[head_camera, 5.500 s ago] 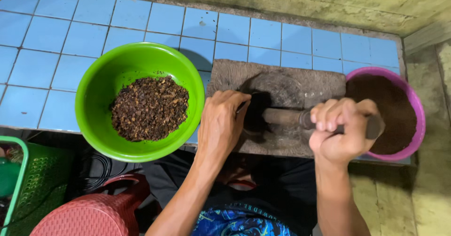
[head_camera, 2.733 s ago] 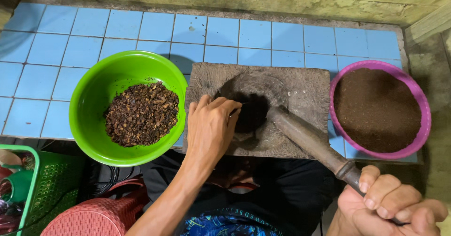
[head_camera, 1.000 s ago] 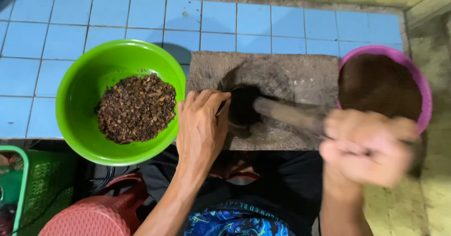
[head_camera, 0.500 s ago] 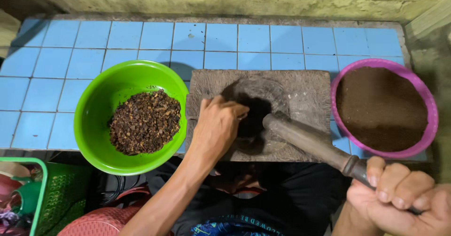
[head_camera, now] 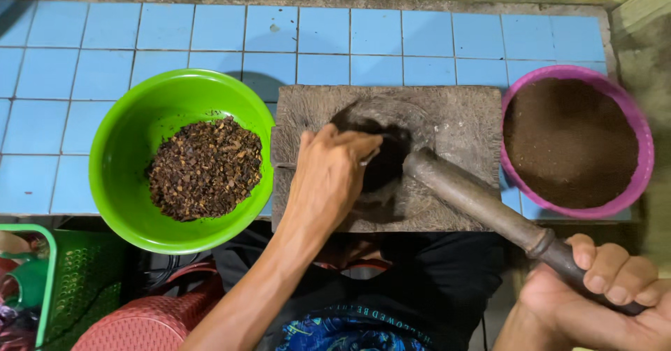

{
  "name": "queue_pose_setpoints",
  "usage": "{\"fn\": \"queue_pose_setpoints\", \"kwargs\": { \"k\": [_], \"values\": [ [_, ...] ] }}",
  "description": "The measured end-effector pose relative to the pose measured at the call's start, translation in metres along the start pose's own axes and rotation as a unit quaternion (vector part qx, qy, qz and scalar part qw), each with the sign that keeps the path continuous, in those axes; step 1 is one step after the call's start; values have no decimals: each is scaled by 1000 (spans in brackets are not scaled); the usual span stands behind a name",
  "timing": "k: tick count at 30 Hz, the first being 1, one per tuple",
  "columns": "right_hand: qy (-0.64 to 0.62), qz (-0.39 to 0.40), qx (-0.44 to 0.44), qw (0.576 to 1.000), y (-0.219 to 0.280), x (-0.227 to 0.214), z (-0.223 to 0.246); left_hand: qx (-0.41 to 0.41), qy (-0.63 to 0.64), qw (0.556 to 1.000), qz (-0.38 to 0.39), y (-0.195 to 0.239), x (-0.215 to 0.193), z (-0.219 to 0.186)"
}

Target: The person uses a wooden pestle to grind dark brown material on a stone slab. They repeatedly press and rotate the pestle to break down the material into a finer powder, which is collected in a pink bowl. A green bowl containing coarser material sits nearby.

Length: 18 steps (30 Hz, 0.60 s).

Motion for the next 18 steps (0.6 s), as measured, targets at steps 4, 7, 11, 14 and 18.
{"fn": "queue_pose_setpoints", "kwargs": {
  "k": [4, 7, 11, 14, 18],
  "values": [
    [19, 27, 2, 999, 2, 4, 1, -12, -20, 999, 27, 3, 8, 7],
    [29, 32, 13, 999, 6, 7, 0, -3, -27, 997, 78, 18, -5, 6],
    [52, 71, -7, 996, 12, 14, 1, 20, -49, 998, 30, 33, -33, 8],
    [62, 55, -15, 996, 17, 25, 1, 12, -61, 996, 61, 30, -14, 8],
    [70, 76, -13, 995, 19, 28, 0, 28, -69, 997, 11, 18, 13, 8]
  ]
}}
Point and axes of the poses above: each hand's wrist, its own y-axis away from the middle knuckle, its own x-axis out of the palm, z = x × y, the point moved 8 cm from there along -y, towards the middle knuckle, and after that the axes turned 14 degrees about -y, right-handed, at the moved point
